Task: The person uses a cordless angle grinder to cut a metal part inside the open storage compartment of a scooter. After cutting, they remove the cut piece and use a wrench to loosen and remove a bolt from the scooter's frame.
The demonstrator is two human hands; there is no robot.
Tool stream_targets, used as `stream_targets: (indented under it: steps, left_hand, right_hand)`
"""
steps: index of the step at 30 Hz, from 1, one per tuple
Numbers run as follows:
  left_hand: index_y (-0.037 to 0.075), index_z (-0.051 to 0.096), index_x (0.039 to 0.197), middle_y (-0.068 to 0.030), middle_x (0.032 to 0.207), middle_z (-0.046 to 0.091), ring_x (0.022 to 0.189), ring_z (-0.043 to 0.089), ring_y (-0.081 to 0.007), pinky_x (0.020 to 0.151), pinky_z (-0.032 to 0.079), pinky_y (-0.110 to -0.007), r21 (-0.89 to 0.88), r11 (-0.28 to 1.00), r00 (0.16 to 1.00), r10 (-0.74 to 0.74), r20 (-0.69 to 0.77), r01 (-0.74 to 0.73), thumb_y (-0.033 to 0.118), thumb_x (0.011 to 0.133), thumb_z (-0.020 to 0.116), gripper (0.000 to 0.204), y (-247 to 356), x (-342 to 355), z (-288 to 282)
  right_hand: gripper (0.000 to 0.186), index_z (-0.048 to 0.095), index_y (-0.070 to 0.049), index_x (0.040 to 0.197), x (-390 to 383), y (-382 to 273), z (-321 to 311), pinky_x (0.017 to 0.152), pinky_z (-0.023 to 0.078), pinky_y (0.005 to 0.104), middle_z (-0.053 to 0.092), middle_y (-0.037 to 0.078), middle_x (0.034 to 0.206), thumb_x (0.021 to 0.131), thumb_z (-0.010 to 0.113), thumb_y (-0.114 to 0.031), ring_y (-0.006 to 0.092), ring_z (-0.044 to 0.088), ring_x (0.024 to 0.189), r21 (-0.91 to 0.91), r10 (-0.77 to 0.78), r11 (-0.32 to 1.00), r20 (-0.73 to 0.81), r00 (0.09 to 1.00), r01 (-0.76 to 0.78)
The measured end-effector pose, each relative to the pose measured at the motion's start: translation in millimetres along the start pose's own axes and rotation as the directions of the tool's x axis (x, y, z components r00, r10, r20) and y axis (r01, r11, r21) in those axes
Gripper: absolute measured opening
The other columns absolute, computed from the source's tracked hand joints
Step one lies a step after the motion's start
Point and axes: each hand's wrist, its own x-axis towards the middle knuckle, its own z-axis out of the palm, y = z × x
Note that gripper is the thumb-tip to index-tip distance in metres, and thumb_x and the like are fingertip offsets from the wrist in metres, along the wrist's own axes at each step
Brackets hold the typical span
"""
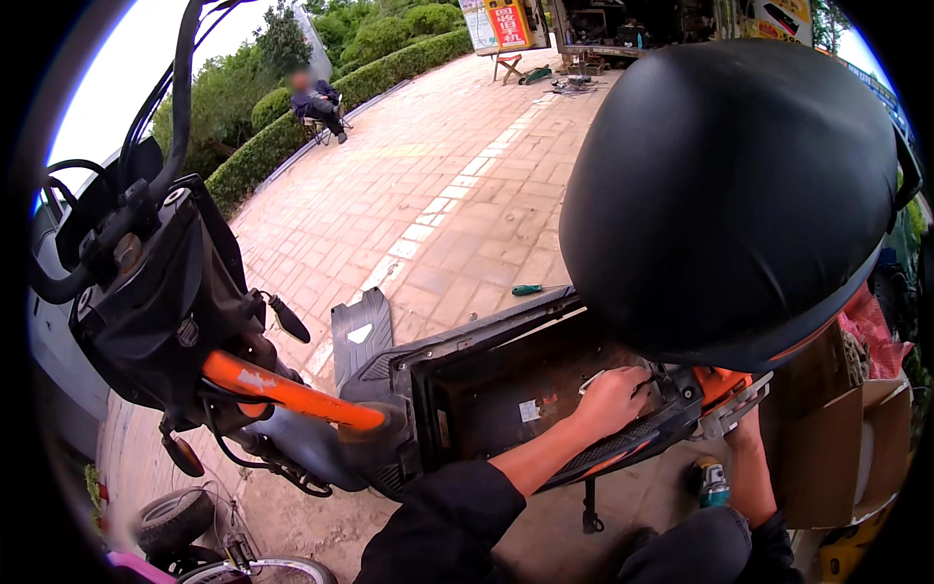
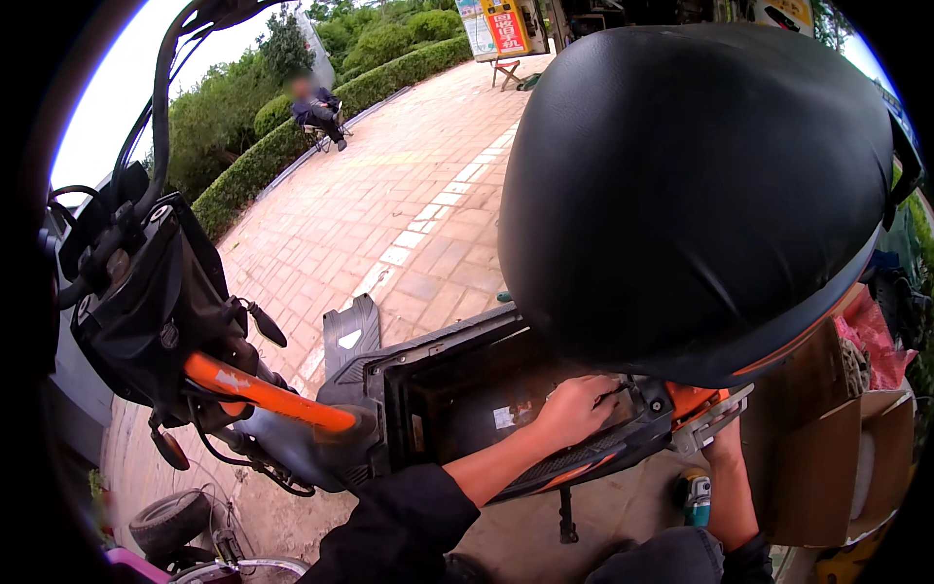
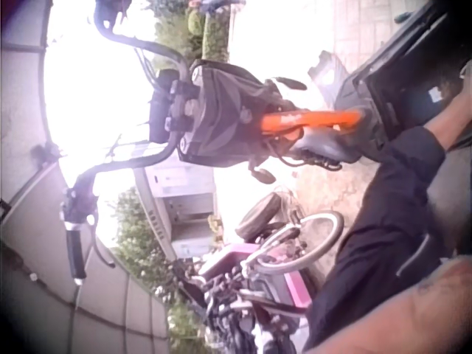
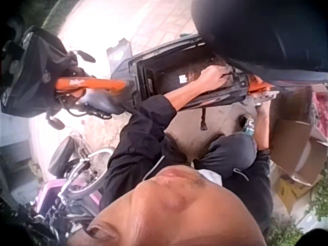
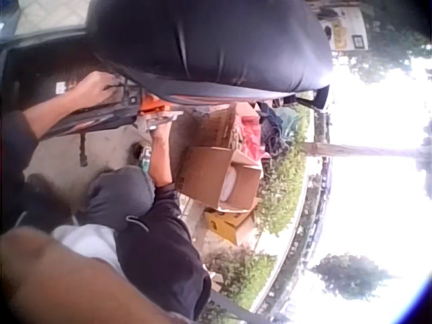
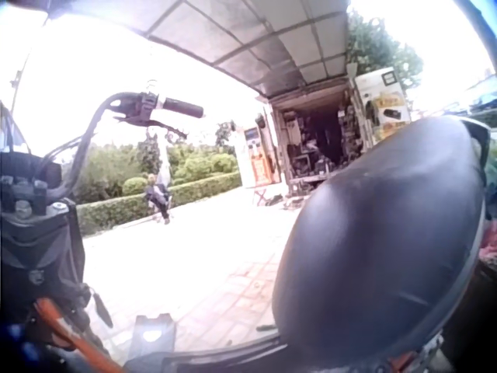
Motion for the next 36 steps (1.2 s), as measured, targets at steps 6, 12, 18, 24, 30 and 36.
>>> stream_targets:
  steps: [6,12,18,24,30,36]
  left_hand:
    - [-0.002,0.066,0.1,-0.0241,0.094,0.066,0.087,0.063,-0.0423,0.077,0.051,-0.045,-0.092,0.992,0.995,-0.088,0.036,0.091,0.011,0.083,0.06,0.022,-1.3,2.6,5.6]
    - [0.002,0.062,0.104,-0.0196,0.091,0.066,0.088,0.064,-0.0392,0.075,0.051,-0.046,0.13,0.986,0.991,-0.118,0.066,0.109,0.012,0.08,0.06,0.026,22.6,5.4,-0.3]
    - [0.008,0.061,0.101,-0.0124,0.081,0.062,0.076,0.065,-0.0311,0.066,0.05,-0.043,0.442,0.866,0.958,0.283,-0.053,-0.232,0.019,0.081,0.064,0.023,5.2,1.4,-4.5]
    - [0.001,0.068,0.102,-0.0209,0.092,0.068,0.086,0.066,-0.038,0.075,0.053,-0.04,-0.091,0.993,0.996,-0.071,0.063,0.076,0.015,0.083,0.067,0.023,0.5,8.3,-8.0]
    - [-0.002,0.068,0.105,-0.0157,0.094,0.071,0.081,0.067,-0.022,0.079,0.05,-0.033,-0.245,0.924,0.956,-0.282,0.082,0.294,0.012,0.085,0.065,0.025,8.0,19.5,0.0]
    - [-0.003,0.066,0.098,-0.0064,0.088,0.069,0.079,0.062,-0.0108,0.077,0.05,-0.028,-0.311,0.896,0.946,-0.276,0.172,0.317,0.006,0.087,0.067,0.015,1.4,25.1,1.7]
  right_hand:
    - [0.056,0.043,-0.006,0.142,3.5,3.4,-11.7,0.103,0.048,0.0416,0.053,0.01,0.139,0.097,0.054,-0.036,0.0269,0.056,0.123,-0.04,0.069,0.997,0.009,0.998,-0.068]
    - [0.052,0.044,-0.006,0.141,2.5,1.7,-15.4,0.1,0.048,0.0395,0.054,0.009,0.137,0.096,0.054,-0.032,0.0244,0.056,0.121,-0.106,-0.043,0.993,0.09,0.995,0.052]
    - [0.052,0.04,-0.008,0.141,-9.4,-2.8,-4.1,0.098,0.048,0.0359,0.053,0.006,0.135,0.092,0.055,-0.012,0.021,0.055,0.121,-0.236,-0.142,0.961,0.015,0.99,0.141]
    - [0.023,0.059,0.002,0.107,-21.0,-17.3,9.2,0.077,0.05,0.0308,0.063,0.004,0.098,0.086,0.05,0.004,0.0128,0.059,0.088,-0.697,-0.288,0.706,-0.119,0.95,0.127]
    - [0.02,0.056,-0.001,0.11,-8.7,-8.4,-5.6,0.079,0.053,0.0318,0.062,0.006,0.097,0.09,0.053,-0.001,0.0162,0.062,0.092,-0.295,-0.088,0.956,-0.249,0.965,0.011]
    - [0.02,0.054,-0.006,0.112,-2.8,6.5,-8.8,0.077,0.057,0.0385,0.062,0.007,0.1,0.093,0.057,-0.008,0.0219,0.066,0.089,0.14,0.166,0.979,-0.152,0.974,-0.145]
